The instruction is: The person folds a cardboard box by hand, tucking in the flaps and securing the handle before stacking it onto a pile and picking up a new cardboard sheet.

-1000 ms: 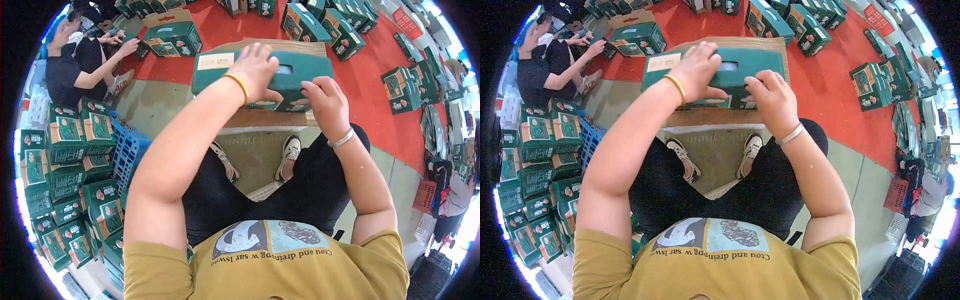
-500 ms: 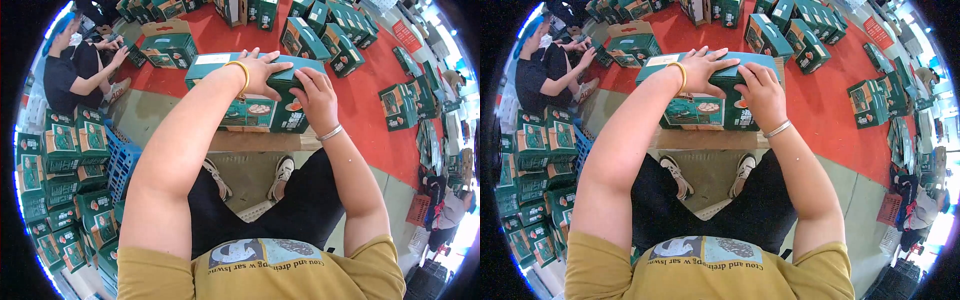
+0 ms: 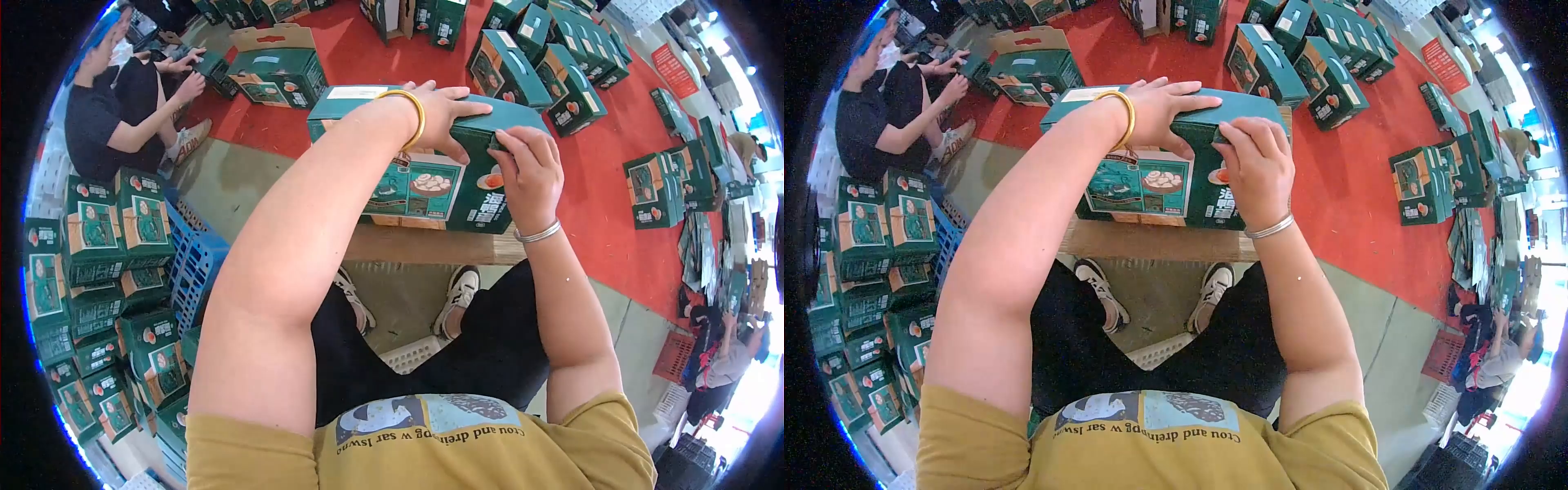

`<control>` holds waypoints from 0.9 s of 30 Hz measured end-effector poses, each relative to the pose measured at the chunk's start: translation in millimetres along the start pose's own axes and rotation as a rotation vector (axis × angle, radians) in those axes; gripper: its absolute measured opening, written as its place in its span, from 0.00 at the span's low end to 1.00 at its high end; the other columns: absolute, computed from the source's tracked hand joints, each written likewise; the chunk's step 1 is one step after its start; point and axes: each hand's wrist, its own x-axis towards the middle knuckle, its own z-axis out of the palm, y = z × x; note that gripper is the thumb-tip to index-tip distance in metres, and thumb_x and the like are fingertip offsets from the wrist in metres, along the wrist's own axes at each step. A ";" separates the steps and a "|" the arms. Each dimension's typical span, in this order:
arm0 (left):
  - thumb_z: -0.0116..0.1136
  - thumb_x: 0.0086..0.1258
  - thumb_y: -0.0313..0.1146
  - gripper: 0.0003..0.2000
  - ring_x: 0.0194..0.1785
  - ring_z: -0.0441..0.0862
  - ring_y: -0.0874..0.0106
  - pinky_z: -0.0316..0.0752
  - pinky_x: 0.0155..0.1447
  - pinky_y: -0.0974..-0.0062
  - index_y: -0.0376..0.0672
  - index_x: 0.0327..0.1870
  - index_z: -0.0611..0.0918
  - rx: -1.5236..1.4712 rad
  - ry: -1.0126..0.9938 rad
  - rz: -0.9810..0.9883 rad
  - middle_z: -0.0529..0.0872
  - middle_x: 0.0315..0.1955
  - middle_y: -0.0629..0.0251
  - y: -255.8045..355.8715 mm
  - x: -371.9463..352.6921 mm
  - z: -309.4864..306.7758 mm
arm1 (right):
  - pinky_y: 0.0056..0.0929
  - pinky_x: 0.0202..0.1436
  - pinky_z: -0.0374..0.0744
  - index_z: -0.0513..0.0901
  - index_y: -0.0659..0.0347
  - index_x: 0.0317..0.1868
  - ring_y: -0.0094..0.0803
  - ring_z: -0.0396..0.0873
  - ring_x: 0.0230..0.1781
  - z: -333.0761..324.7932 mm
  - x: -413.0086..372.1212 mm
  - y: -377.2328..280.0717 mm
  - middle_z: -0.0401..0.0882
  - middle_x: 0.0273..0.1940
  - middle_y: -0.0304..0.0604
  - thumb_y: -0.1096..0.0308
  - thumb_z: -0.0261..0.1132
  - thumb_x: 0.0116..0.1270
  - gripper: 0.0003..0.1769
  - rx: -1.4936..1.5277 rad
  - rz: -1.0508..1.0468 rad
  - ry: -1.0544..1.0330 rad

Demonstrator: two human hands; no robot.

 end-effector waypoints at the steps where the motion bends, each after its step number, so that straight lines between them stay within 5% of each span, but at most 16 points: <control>1: 0.72 0.54 0.60 0.48 0.80 0.57 0.53 0.54 0.80 0.48 0.77 0.78 0.59 0.001 -0.002 -0.006 0.55 0.80 0.67 -0.1 -0.9 -1.2 | 0.37 0.51 0.81 0.87 0.60 0.43 0.41 0.80 0.46 0.9 1.0 1.1 0.82 0.43 0.40 0.75 0.75 0.50 0.17 0.009 -0.044 0.030; 6: 0.71 0.50 0.65 0.48 0.72 0.69 0.51 0.66 0.72 0.49 0.73 0.76 0.64 0.027 0.099 0.082 0.63 0.77 0.65 -8.3 5.0 9.1 | 0.37 0.49 0.82 0.88 0.58 0.40 0.42 0.83 0.45 -3.5 4.4 -1.5 0.85 0.41 0.41 0.77 0.75 0.49 0.15 0.068 -0.007 0.033; 11: 0.69 0.52 0.67 0.49 0.79 0.54 0.43 0.51 0.78 0.42 0.76 0.78 0.60 -0.011 0.029 0.044 0.55 0.80 0.64 1.9 -11.1 3.3 | 0.35 0.53 0.81 0.88 0.62 0.38 0.41 0.84 0.49 -19.6 15.7 -2.4 0.85 0.48 0.45 0.77 0.76 0.48 0.14 0.181 0.262 -0.154; 15: 0.69 0.55 0.64 0.46 0.80 0.52 0.42 0.46 0.79 0.40 0.75 0.78 0.61 -0.044 0.057 0.051 0.53 0.81 0.64 11.7 -27.0 9.8 | 0.43 0.73 0.67 0.81 0.59 0.61 0.50 0.66 0.73 -34.3 37.1 26.9 0.68 0.72 0.53 0.60 0.80 0.47 0.39 0.150 0.330 -0.506; 19: 0.58 0.59 0.71 0.44 0.79 0.51 0.38 0.46 0.79 0.39 0.69 0.78 0.62 -0.029 0.106 0.112 0.54 0.80 0.60 14.1 -38.5 15.5 | 0.43 0.78 0.59 0.79 0.56 0.65 0.49 0.57 0.78 -31.8 25.2 44.4 0.62 0.76 0.53 0.53 0.78 0.51 0.40 0.285 0.328 -0.640; 21: 0.50 0.71 0.64 0.32 0.79 0.56 0.48 0.53 0.80 0.52 0.61 0.72 0.73 -0.247 0.055 0.240 0.61 0.77 0.56 -7.9 -47.2 3.6 | 0.43 0.78 0.59 0.79 0.55 0.66 0.51 0.57 0.78 -35.1 23.8 40.4 0.62 0.76 0.53 0.53 0.78 0.51 0.40 0.287 0.332 -0.633; 22: 0.43 0.74 0.63 0.27 0.75 0.65 0.56 0.62 0.75 0.52 0.67 0.70 0.74 -0.297 0.039 0.369 0.69 0.73 0.59 -48.0 -40.3 14.3 | 0.43 0.76 0.63 0.80 0.56 0.63 0.52 0.63 0.74 -34.8 24.3 38.0 0.65 0.74 0.54 0.50 0.77 0.53 0.38 0.251 0.284 -0.597; 25: 0.45 0.79 0.52 0.20 0.75 0.66 0.57 0.59 0.78 0.60 0.58 0.62 0.82 -0.462 0.358 0.061 0.73 0.71 0.56 -112.3 -86.0 40.8 | 0.43 0.70 0.68 0.84 0.57 0.57 0.49 0.71 0.67 -33.3 32.4 13.5 0.71 0.69 0.52 0.52 0.76 0.54 0.31 -0.153 0.221 -0.460; 26: 0.47 0.78 0.51 0.20 0.76 0.65 0.57 0.57 0.79 0.61 0.55 0.61 0.84 -0.564 0.495 0.005 0.73 0.70 0.56 -124.0 -91.6 57.7 | 0.43 0.63 0.74 0.86 0.57 0.49 0.46 0.77 0.58 -23.7 32.6 0.7 0.78 0.60 0.47 0.58 0.73 0.58 0.20 -0.289 0.020 -0.223; 27: 0.51 0.77 0.49 0.19 0.76 0.65 0.58 0.54 0.80 0.63 0.51 0.60 0.85 -0.647 0.559 -0.010 0.76 0.68 0.57 -125.1 -91.6 65.7 | 0.42 0.61 0.75 0.86 0.57 0.47 0.44 0.78 0.56 -11.9 29.9 -22.2 0.80 0.56 0.45 0.63 0.71 0.58 0.16 -0.130 -0.021 -0.166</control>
